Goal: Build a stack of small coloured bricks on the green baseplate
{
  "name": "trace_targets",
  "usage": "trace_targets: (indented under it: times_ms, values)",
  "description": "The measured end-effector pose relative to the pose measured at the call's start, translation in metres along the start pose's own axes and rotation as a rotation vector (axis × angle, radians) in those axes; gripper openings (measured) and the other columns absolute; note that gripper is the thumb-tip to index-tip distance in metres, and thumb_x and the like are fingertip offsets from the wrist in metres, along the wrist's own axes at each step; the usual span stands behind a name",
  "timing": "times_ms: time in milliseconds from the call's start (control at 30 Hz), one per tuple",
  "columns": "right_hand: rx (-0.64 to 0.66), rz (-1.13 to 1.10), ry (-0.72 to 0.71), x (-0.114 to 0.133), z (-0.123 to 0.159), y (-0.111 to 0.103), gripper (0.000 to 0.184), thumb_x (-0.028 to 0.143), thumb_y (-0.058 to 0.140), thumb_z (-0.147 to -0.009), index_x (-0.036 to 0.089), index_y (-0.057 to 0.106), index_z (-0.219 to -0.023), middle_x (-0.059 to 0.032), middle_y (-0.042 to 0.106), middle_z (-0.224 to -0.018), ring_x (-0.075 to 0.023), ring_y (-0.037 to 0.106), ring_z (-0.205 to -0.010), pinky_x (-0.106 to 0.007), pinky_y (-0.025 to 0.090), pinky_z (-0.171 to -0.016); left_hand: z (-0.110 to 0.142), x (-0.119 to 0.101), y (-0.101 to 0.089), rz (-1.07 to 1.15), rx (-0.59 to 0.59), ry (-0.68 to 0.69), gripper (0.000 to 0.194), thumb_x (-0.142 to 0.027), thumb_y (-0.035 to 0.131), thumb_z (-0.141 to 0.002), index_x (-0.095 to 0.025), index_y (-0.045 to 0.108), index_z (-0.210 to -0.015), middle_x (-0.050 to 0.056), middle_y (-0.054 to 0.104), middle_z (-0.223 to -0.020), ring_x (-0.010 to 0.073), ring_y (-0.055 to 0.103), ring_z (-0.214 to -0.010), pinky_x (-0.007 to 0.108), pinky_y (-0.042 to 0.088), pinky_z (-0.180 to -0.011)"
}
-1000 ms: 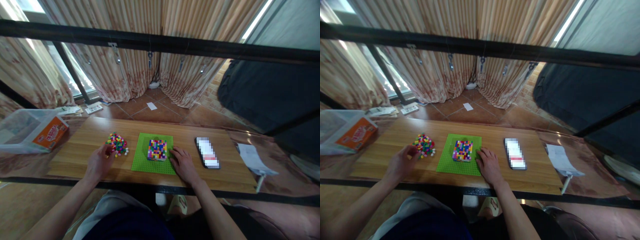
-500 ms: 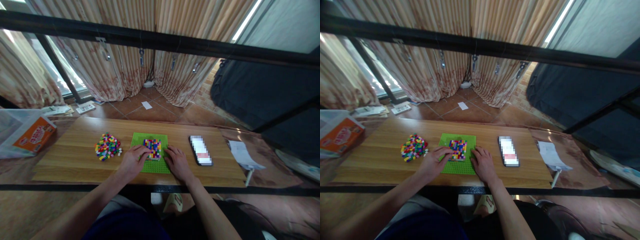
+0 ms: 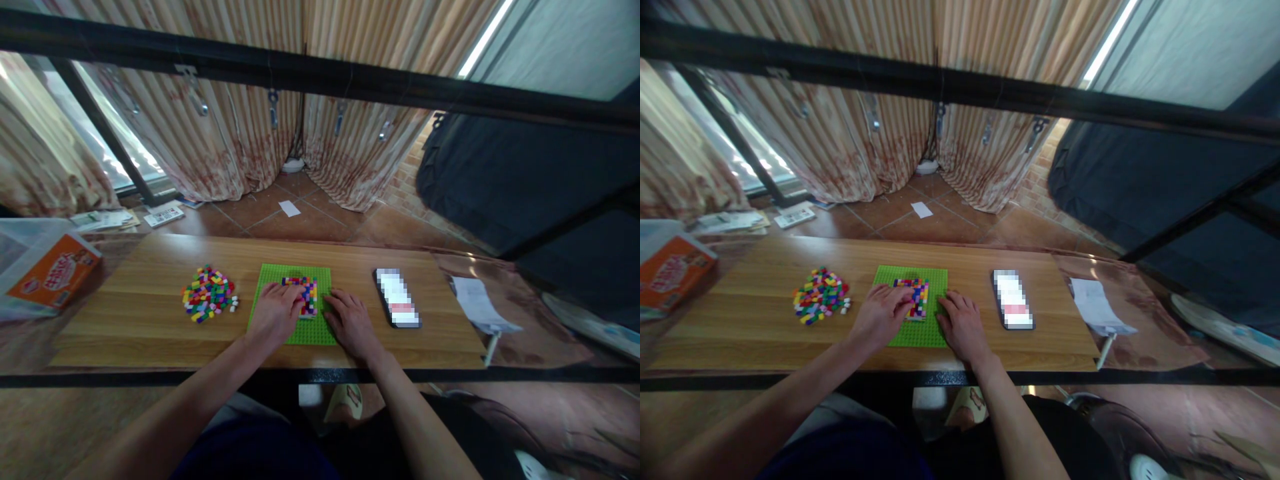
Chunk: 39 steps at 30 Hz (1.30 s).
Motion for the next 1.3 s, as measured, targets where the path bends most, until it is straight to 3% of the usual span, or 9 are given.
trace_targets:
  times_ms: [200,433,600,733,933,1300]
  values:
    - [0.009,0.008,0.000,0.000,0.000,0.000,0.034,0.030,0.050,-0.093,0.021,0.059,-0.125,-0.0103,0.055,-0.134,-0.0261,0.048,-0.119,-0.043,0.040,-0.097,-0.005,0.002,-0.001,0.013,-0.005,-0.012,0.017,-0.019,0.063,-0.083,-0.020,0.060,-0.099,0.000,0.073,-0.082,0.0188,0.065,-0.077,0.038,0.044,-0.084]
    - [0.014,0.016,0.011,0.000,-0.001,0.000,0.034,0.031,0.052,-0.093,0.021,0.059,-0.124,-0.0095,0.055,-0.135,-0.0257,0.048,-0.119,-0.042,0.039,-0.097,-0.002,0.005,-0.001,0.079,-0.025,-0.053,0.017,-0.014,0.059,-0.082,-0.022,0.060,-0.098,-0.003,0.070,-0.076,0.0175,0.064,-0.076,0.035,0.045,-0.080]
    - [0.011,0.001,0.009,0.001,0.000,-0.002,0.034,0.031,0.050,-0.094,0.021,0.058,-0.125,-0.0096,0.055,-0.134,-0.0259,0.048,-0.119,-0.042,0.039,-0.098,-0.001,0.006,-0.004,0.111,-0.029,-0.082,0.023,-0.009,0.053,-0.082,-0.022,0.060,-0.100,-0.001,0.071,-0.082,0.0174,0.063,-0.079,0.034,0.046,-0.079]
    - [0.015,-0.004,0.008,0.002,0.000,-0.002,0.034,0.030,0.050,-0.093,0.022,0.058,-0.126,-0.0097,0.055,-0.134,-0.0256,0.048,-0.119,-0.043,0.039,-0.098,-0.003,0.006,-0.005,0.111,-0.016,-0.121,0.018,-0.016,0.052,-0.086,-0.021,0.061,-0.101,0.002,0.072,-0.090,0.0169,0.064,-0.079,0.033,0.048,-0.078]
    - [0.011,-0.009,0.002,0.000,0.000,0.000,0.034,0.030,0.051,-0.093,0.021,0.058,-0.125,-0.0098,0.055,-0.134,-0.0261,0.047,-0.120,-0.042,0.039,-0.098,-0.008,0.011,0.003,0.154,0.052,-0.202,0.016,-0.020,0.057,-0.086,-0.020,0.062,-0.101,0.002,0.072,-0.083,0.0164,0.065,-0.074,0.032,0.048,-0.076]
    - [0.005,-0.012,-0.004,0.001,0.000,0.000,0.034,0.031,0.049,-0.094,0.021,0.058,-0.125,-0.0095,0.054,-0.134,-0.0260,0.047,-0.119,-0.043,0.039,-0.098,-0.006,0.028,0.014,0.377,0.072,-0.355,0.018,-0.021,0.061,-0.082,-0.020,0.063,-0.100,0.000,0.071,-0.077,0.0141,0.065,-0.067,0.026,0.047,-0.061]
Point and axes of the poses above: each hand's wrist, its own z-axis away from the middle knuckle, its own y-axis out of the palm, x = y × z, the point moved 10 cm from there along -z, towards the middle knuckle
